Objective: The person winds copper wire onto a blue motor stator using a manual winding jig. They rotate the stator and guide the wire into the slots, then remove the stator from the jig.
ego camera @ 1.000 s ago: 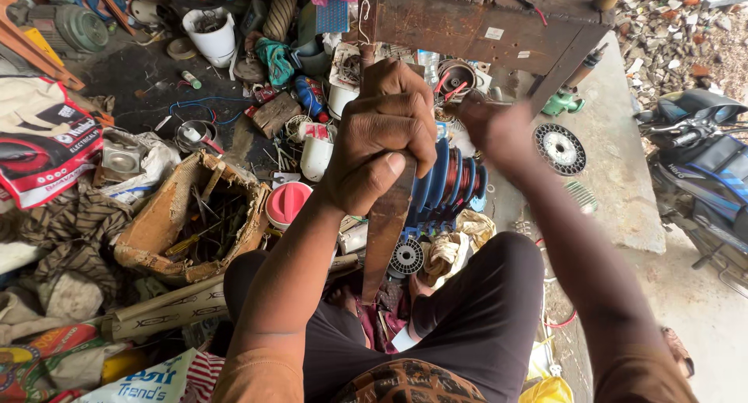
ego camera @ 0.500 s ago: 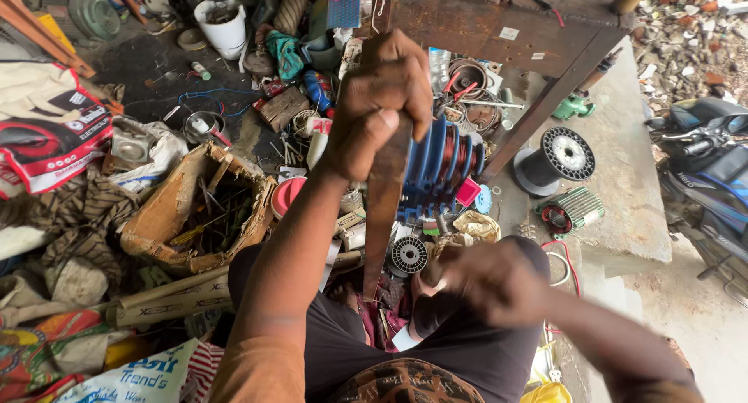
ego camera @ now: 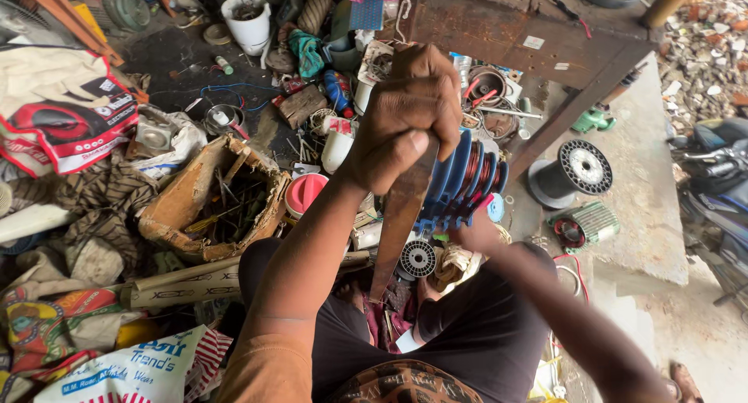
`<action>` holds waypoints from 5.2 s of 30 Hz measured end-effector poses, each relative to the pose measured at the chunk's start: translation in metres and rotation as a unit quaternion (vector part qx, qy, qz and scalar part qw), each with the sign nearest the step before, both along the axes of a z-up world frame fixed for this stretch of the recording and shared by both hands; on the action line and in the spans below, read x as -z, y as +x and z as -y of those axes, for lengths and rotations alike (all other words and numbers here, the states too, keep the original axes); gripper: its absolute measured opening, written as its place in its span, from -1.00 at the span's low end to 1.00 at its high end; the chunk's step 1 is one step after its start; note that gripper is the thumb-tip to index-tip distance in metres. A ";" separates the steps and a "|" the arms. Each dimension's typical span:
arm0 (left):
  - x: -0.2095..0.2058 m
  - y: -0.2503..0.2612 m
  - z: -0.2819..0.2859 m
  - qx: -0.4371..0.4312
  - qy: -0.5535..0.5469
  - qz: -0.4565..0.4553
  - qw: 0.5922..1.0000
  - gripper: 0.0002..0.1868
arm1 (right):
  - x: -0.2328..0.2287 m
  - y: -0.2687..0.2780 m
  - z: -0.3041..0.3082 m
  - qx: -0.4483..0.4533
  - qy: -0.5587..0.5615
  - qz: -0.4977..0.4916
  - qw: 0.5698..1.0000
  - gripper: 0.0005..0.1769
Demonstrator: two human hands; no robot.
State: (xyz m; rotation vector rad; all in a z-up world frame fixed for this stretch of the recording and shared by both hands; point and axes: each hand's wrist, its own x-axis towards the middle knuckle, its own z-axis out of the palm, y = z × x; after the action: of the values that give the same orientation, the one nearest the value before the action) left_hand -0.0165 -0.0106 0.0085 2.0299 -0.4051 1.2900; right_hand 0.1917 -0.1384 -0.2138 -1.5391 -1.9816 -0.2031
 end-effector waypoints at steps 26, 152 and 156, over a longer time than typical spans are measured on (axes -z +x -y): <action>0.002 -0.010 -0.009 0.010 -0.031 -0.007 0.999 -0.51 | 0.014 -0.025 0.022 -0.113 -0.185 0.007 0.976 -0.47; 0.001 0.019 -0.028 -0.005 -0.002 0.002 1.000 -0.59 | -0.206 -0.007 0.001 -0.052 0.083 0.025 0.995 -0.85; 0.002 0.021 -0.032 0.004 0.000 0.011 1.000 -0.59 | -0.205 -0.007 -0.002 -0.049 0.092 0.027 0.994 -0.85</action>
State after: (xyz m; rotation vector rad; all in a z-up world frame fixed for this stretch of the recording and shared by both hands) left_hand 0.0042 0.0210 0.0067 2.0130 -0.4231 1.3075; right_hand 0.1846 -0.1367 -0.0085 -1.3288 -2.0147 -0.3791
